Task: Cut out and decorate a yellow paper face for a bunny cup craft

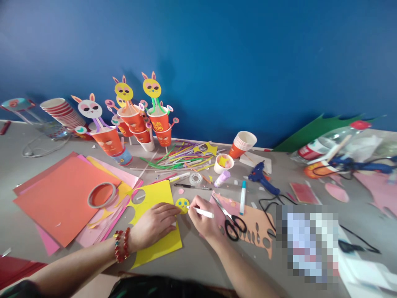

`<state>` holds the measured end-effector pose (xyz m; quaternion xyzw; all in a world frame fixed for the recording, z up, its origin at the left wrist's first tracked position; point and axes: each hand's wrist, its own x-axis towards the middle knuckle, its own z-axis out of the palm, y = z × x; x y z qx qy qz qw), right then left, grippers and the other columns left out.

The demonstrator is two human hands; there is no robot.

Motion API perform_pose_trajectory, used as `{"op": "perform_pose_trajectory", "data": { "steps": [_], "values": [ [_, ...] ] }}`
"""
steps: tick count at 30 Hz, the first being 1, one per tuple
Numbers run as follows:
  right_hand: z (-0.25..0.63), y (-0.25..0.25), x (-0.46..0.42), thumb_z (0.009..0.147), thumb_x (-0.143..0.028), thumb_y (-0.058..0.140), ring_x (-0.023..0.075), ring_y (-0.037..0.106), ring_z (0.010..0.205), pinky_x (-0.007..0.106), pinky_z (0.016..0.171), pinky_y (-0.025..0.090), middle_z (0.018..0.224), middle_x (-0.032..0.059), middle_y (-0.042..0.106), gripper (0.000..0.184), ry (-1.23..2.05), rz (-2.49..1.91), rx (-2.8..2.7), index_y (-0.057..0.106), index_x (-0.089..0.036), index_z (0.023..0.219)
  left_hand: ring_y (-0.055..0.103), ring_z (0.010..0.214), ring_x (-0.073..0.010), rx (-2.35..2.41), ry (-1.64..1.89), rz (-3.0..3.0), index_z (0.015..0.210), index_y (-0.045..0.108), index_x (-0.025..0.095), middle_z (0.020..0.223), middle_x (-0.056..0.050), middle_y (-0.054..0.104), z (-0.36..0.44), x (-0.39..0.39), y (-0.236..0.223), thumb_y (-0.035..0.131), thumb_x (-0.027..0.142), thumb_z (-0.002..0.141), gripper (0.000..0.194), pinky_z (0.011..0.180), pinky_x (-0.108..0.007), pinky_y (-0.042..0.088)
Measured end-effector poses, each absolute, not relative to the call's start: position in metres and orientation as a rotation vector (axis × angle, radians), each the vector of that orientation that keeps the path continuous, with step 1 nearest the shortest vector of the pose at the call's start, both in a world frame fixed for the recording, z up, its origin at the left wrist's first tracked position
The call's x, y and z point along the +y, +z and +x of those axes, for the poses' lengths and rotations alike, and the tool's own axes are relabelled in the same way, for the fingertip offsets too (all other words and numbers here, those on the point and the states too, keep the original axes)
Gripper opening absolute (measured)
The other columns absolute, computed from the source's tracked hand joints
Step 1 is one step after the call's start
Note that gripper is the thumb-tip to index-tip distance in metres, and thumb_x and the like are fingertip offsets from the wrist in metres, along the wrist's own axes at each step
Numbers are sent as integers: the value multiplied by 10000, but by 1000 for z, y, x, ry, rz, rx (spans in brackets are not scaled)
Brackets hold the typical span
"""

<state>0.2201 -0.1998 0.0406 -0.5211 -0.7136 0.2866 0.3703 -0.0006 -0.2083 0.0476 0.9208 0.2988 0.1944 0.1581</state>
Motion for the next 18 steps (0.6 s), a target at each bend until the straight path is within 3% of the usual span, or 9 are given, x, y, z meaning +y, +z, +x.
{"op": "perform_pose_trajectory", "data": {
  "steps": [8,18],
  "values": [
    [221,43,-201,851,-184,482,153,506,530,260,512,383,581,-35,527,200,734,-1329,-1742,459,-254,666,633,1147,-237,853,564,2683,1008,631,178,1219,-85,700,0,-208,45,489,258,992,163,971,-421,517],
    [220,42,-200,909,-299,579,156,560,590,249,538,445,671,-27,576,128,864,-1311,-1627,536,-248,801,636,1164,-239,835,583,2717,998,616,172,1264,-93,679,-3,-210,42,467,278,1010,183,986,-415,507]
  ]
}}
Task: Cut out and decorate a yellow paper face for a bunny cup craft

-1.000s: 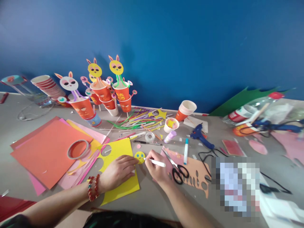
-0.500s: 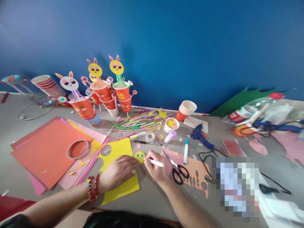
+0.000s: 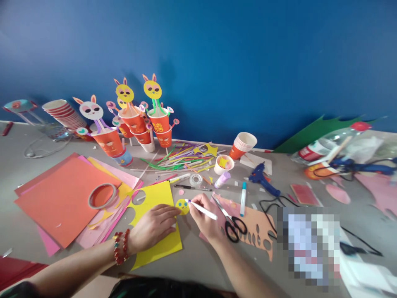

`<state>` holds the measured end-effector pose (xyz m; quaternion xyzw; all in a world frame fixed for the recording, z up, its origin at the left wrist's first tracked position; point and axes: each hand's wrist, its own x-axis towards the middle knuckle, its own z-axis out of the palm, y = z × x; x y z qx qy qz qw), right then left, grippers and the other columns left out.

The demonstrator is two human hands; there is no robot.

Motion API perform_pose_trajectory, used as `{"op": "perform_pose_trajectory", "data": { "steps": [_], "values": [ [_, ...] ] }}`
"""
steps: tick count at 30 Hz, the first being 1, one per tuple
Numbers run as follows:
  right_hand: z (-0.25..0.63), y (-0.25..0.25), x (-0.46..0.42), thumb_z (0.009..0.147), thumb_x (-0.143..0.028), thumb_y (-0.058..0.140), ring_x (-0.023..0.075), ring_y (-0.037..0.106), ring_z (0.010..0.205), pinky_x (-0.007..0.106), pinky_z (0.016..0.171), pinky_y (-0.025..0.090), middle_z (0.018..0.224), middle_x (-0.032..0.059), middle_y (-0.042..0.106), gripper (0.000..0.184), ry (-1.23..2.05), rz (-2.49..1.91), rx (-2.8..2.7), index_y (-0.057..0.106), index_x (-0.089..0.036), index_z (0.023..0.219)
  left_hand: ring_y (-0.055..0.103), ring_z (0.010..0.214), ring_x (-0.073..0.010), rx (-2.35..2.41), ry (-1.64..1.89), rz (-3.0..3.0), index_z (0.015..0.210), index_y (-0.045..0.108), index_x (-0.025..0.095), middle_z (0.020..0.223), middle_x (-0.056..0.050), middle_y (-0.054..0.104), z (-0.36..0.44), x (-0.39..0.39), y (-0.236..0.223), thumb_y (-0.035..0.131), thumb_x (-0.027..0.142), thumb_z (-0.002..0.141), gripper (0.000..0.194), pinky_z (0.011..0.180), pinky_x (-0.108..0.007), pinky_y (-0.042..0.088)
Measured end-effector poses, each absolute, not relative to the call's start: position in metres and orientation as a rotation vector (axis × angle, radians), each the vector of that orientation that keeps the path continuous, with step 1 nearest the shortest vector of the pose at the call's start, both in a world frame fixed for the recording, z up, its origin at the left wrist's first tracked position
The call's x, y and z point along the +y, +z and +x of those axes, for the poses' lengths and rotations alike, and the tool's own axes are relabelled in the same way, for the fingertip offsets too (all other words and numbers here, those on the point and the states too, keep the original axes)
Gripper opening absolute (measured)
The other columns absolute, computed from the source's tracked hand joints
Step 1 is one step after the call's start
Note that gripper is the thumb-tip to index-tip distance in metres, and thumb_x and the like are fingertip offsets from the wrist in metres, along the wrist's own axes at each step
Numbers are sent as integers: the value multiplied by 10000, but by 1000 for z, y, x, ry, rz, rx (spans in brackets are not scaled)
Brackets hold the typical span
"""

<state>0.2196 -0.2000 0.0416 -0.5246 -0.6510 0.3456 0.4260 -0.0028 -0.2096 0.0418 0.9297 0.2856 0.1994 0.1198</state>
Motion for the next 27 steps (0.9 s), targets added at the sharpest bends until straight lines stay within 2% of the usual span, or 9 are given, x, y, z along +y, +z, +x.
{"op": "perform_pose_trajectory", "data": {
  "steps": [4,12,27],
  "values": [
    [219,45,-200,916,-271,563,163,578,653,258,597,457,740,-10,616,82,919,-1264,-1714,566,-243,839,647,1147,-235,825,578,2744,970,611,168,1242,-90,689,-3,-210,42,463,269,1011,184,971,-408,515],
    [215,32,-203,886,-211,524,141,515,565,245,536,388,628,-36,541,176,893,-1243,-1805,466,-239,723,636,1170,-237,803,568,2758,935,618,167,1217,-90,702,-3,-209,42,463,265,1011,199,987,-411,505],
    [213,34,-203,901,-212,516,143,543,579,240,559,406,625,-32,559,190,813,-1272,-1851,466,-235,719,613,1178,-243,823,563,2746,911,617,172,1239,-55,693,-3,-209,42,511,265,989,161,994,-434,497]
  ]
}}
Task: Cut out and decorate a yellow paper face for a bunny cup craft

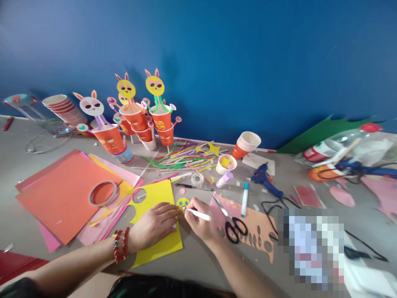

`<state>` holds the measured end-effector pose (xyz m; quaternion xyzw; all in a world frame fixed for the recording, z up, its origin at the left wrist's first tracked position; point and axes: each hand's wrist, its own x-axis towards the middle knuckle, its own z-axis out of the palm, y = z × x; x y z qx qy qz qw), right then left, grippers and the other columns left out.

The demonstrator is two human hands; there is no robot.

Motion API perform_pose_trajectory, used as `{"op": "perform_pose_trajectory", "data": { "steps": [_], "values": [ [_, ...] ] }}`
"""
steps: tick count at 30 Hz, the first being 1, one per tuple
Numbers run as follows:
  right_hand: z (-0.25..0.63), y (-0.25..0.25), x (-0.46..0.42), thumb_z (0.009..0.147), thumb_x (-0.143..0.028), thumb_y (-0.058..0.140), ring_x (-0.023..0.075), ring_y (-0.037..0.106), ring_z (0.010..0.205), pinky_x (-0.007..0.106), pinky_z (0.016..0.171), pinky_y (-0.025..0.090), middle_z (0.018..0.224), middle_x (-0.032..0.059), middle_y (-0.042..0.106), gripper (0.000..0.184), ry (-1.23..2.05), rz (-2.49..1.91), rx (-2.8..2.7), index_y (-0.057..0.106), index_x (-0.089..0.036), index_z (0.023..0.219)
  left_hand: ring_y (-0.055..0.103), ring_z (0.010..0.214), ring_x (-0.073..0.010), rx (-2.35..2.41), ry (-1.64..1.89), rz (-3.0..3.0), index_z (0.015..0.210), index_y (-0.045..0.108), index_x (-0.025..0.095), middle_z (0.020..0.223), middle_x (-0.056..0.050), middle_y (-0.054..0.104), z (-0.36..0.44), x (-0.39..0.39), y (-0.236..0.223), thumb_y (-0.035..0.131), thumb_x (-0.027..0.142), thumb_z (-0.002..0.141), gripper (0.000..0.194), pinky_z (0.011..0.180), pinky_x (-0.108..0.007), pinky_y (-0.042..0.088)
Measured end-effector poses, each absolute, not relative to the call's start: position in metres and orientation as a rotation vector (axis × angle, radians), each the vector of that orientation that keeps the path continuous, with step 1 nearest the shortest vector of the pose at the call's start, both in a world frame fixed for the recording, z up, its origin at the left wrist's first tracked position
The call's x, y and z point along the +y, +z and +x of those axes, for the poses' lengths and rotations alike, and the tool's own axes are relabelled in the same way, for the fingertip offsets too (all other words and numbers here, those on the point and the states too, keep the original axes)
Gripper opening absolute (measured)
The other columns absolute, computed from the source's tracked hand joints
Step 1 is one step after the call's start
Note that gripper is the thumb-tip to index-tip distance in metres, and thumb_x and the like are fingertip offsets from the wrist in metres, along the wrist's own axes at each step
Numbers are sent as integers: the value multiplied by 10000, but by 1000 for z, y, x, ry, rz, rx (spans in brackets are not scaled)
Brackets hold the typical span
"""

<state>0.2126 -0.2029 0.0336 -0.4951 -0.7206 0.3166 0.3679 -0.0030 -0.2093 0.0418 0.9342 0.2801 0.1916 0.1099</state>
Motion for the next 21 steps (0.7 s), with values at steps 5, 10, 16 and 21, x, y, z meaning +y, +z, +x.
{"op": "perform_pose_trajectory", "data": {
  "steps": [5,10,16,21],
  "values": [
    [214,30,-203,896,-204,510,141,549,590,238,568,410,644,-28,566,178,804,-1283,-1876,463,-234,726,620,1168,-243,827,578,2743,909,623,175,1225,-62,699,-2,-209,43,494,261,995,177,983,-431,502],
    [215,28,-203,901,-209,506,141,543,593,241,573,404,649,-28,561,177,809,-1291,-1891,458,-232,733,619,1172,-239,827,588,2738,914,626,178,1208,-77,704,-2,-208,44,495,264,992,175,983,-434,503],
    [215,27,-203,899,-215,518,144,542,594,243,556,396,653,-25,570,174,809,-1301,-1899,461,-234,735,624,1162,-237,827,611,2734,924,631,181,1184,-85,711,-2,-209,44,495,266,991,174,977,-424,506],
    [214,29,-203,921,-233,506,149,537,577,257,551,405,632,-24,556,191,823,-1297,-1847,460,-244,735,622,1163,-245,825,582,2740,944,628,179,1200,-72,704,-2,-209,43,512,256,981,144,976,-431,504]
  ]
}}
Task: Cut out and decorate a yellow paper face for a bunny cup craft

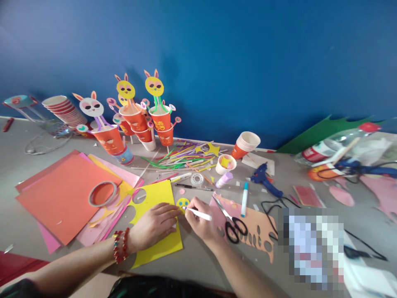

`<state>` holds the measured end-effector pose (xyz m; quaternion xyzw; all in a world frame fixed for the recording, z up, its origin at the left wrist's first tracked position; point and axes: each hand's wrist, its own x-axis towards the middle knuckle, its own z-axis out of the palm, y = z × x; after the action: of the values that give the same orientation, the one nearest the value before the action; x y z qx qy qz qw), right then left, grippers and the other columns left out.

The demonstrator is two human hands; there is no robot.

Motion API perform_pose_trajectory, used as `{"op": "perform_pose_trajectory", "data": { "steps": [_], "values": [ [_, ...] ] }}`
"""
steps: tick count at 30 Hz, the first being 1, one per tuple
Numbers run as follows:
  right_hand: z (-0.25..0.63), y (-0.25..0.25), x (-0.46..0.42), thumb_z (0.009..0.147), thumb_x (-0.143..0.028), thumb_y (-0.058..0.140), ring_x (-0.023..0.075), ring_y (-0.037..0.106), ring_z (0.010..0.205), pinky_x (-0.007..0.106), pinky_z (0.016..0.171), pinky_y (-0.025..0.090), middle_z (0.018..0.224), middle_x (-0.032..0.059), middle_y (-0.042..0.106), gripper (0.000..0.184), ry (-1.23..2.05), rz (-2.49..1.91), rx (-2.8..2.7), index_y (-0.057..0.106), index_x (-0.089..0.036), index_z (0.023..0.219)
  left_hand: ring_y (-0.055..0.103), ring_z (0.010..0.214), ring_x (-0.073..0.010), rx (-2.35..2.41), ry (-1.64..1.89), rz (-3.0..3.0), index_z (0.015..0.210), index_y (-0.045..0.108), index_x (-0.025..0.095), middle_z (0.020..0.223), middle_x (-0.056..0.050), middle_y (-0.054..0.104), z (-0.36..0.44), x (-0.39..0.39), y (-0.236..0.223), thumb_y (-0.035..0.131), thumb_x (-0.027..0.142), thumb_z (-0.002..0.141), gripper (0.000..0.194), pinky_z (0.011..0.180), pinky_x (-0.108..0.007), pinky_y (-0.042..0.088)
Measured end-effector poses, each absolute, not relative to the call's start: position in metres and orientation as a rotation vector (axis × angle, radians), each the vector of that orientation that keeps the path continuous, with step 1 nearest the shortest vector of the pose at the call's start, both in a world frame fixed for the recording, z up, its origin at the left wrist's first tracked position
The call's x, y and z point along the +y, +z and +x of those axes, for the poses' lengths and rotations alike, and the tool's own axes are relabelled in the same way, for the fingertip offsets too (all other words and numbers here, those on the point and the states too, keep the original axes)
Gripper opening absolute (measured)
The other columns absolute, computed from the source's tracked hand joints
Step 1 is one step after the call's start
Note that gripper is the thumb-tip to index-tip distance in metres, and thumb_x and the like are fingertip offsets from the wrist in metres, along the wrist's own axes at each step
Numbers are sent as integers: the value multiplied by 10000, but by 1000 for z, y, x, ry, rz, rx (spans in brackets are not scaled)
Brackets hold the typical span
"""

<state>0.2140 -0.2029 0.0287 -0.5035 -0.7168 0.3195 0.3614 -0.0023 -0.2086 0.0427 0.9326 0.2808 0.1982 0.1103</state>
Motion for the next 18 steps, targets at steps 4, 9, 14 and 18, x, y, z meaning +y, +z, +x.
{"op": "perform_pose_trajectory", "data": {
  "steps": [4,9,14,18],
  "values": [
    [214,28,-203,931,-247,506,150,538,582,260,559,409,637,-24,554,196,830,-1299,-1842,458,-244,741,616,1174,-241,825,583,2737,942,626,181,1214,-74,697,-2,-209,42,515,267,984,146,980,-427,500],
    [215,27,-203,924,-237,517,148,539,590,255,565,404,652,-27,560,179,845,-1294,-1879,463,-239,754,618,1172,-237,821,597,2739,926,624,176,1221,-67,698,-2,-208,44,492,257,994,169,987,-421,499],
    [215,25,-203,923,-238,514,143,536,585,248,562,405,648,-31,557,177,843,-1280,-1881,461,-237,755,618,1169,-244,821,581,2745,917,626,174,1217,-65,699,-2,-208,43,499,273,994,179,992,-430,497],
    [215,24,-204,932,-259,508,145,537,583,248,557,400,647,-32,557,173,848,-1291,-1894,464,-241,766,609,1186,-235,828,598,2728,922,635,182,1204,-75,702,-2,-209,41,512,268,987,164,991,-428,498]
  ]
}}
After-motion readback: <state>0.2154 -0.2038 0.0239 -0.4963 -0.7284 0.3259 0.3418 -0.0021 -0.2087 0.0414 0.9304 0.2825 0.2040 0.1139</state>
